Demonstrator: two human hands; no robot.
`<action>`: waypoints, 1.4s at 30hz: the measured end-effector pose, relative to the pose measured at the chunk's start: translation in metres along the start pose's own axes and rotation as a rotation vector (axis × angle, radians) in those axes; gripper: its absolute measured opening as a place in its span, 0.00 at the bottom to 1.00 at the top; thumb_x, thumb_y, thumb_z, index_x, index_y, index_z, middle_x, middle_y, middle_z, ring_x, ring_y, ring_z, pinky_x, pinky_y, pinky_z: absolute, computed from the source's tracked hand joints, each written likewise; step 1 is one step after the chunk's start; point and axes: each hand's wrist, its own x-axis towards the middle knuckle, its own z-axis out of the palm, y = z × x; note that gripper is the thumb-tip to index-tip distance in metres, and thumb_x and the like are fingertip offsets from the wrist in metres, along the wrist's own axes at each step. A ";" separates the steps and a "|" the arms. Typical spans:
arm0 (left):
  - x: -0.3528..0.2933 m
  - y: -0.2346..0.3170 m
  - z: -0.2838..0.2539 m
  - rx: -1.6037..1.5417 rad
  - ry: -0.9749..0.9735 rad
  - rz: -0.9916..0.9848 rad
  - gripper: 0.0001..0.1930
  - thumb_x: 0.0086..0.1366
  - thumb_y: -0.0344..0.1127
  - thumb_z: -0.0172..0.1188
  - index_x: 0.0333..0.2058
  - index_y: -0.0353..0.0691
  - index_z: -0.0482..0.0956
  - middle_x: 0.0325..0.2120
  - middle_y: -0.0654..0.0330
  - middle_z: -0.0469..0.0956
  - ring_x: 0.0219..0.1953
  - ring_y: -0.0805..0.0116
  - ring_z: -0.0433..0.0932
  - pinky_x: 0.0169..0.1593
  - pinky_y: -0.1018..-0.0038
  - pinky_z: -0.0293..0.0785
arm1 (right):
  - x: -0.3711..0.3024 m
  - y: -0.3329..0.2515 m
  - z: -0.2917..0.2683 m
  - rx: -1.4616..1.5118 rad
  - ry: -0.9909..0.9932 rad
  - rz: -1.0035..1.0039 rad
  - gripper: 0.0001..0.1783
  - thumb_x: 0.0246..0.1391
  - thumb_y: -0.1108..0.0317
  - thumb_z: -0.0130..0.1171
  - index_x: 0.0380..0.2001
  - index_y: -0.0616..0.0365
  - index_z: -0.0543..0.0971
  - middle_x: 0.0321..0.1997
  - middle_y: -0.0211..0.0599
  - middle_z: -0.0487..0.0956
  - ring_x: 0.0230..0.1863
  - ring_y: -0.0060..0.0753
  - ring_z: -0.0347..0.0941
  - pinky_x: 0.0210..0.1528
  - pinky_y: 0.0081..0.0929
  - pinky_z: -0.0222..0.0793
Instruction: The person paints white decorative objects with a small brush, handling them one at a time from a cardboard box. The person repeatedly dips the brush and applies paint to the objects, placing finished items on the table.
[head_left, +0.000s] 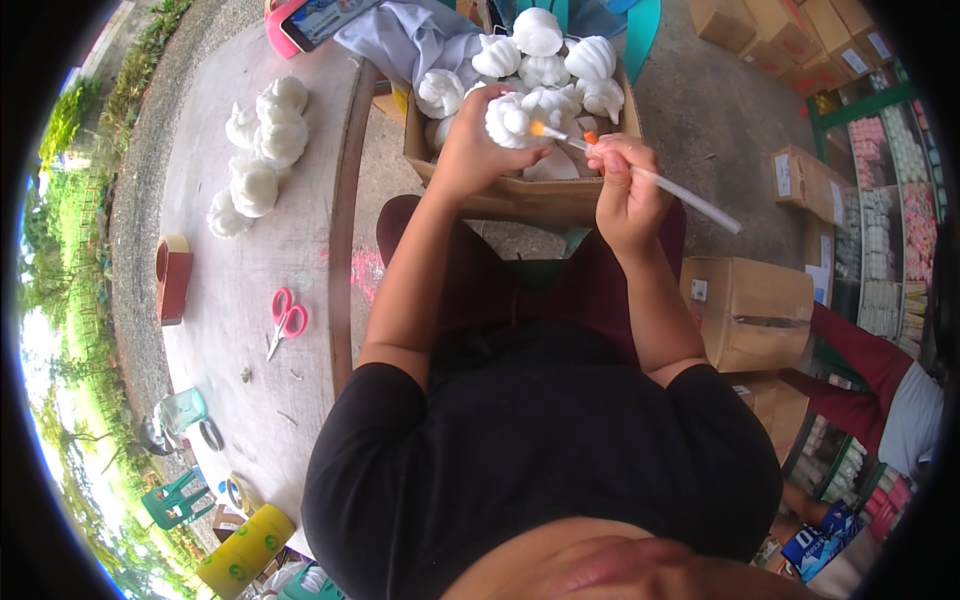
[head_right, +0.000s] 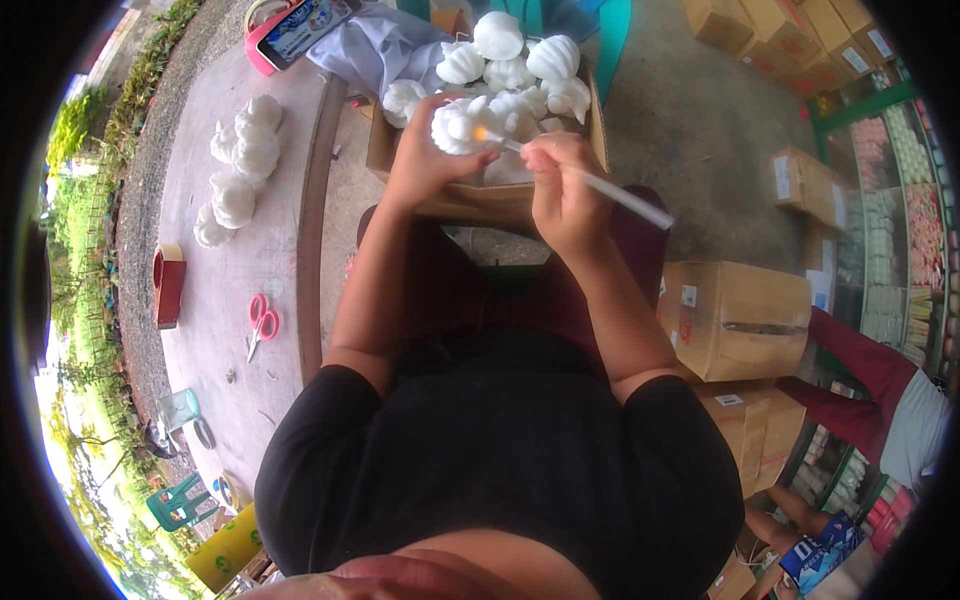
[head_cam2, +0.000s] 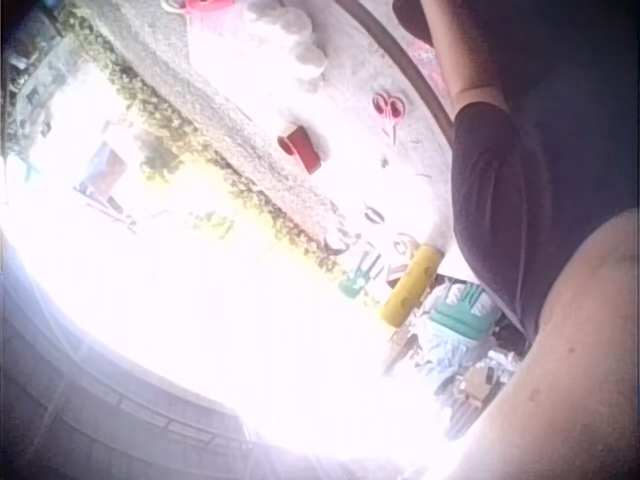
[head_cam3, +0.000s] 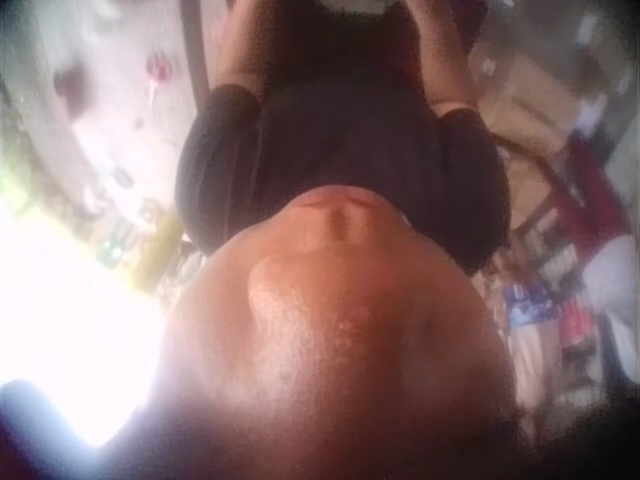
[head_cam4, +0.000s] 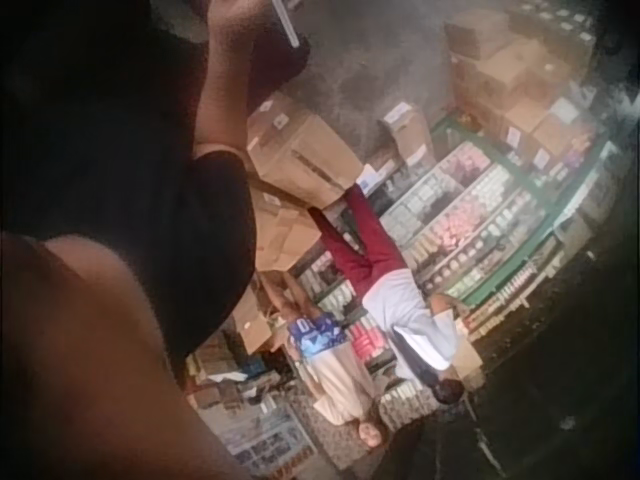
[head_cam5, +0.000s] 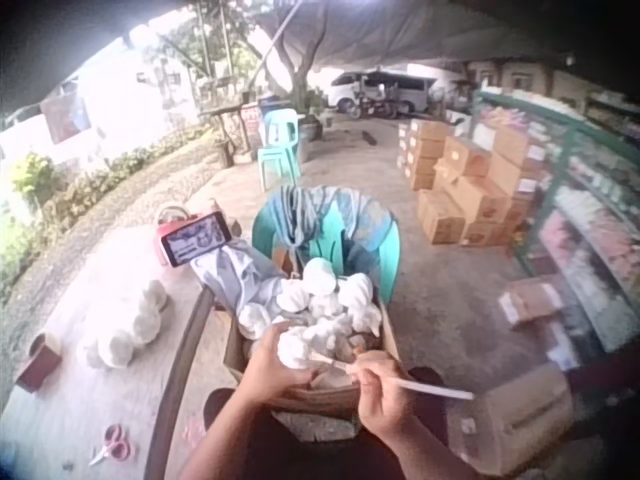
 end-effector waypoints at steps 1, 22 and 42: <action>-0.001 -0.001 0.000 -0.007 -0.014 0.000 0.42 0.36 0.43 0.79 0.49 0.32 0.68 0.43 0.49 0.75 0.47 0.59 0.74 0.51 0.67 0.70 | 0.000 0.001 0.000 -0.021 -0.009 0.008 0.02 0.58 0.75 0.53 0.34 0.62 0.74 0.30 0.40 0.77 0.28 0.33 0.75 0.32 0.26 0.72; 0.000 -0.001 -0.005 -0.036 0.005 0.048 0.44 0.32 0.45 0.81 0.48 0.34 0.68 0.43 0.51 0.74 0.48 0.60 0.73 0.53 0.67 0.68 | 0.001 0.009 -0.013 -0.091 0.032 0.077 0.07 0.64 0.72 0.46 0.36 0.66 0.72 0.29 0.38 0.78 0.29 0.21 0.73 0.34 0.20 0.72; -0.005 0.005 -0.002 0.063 0.002 0.145 0.38 0.36 0.38 0.77 0.48 0.38 0.69 0.44 0.52 0.71 0.48 0.55 0.72 0.52 0.66 0.69 | 0.009 0.012 -0.013 0.144 0.028 0.367 0.08 0.64 0.69 0.48 0.35 0.63 0.72 0.28 0.36 0.78 0.28 0.21 0.74 0.34 0.21 0.72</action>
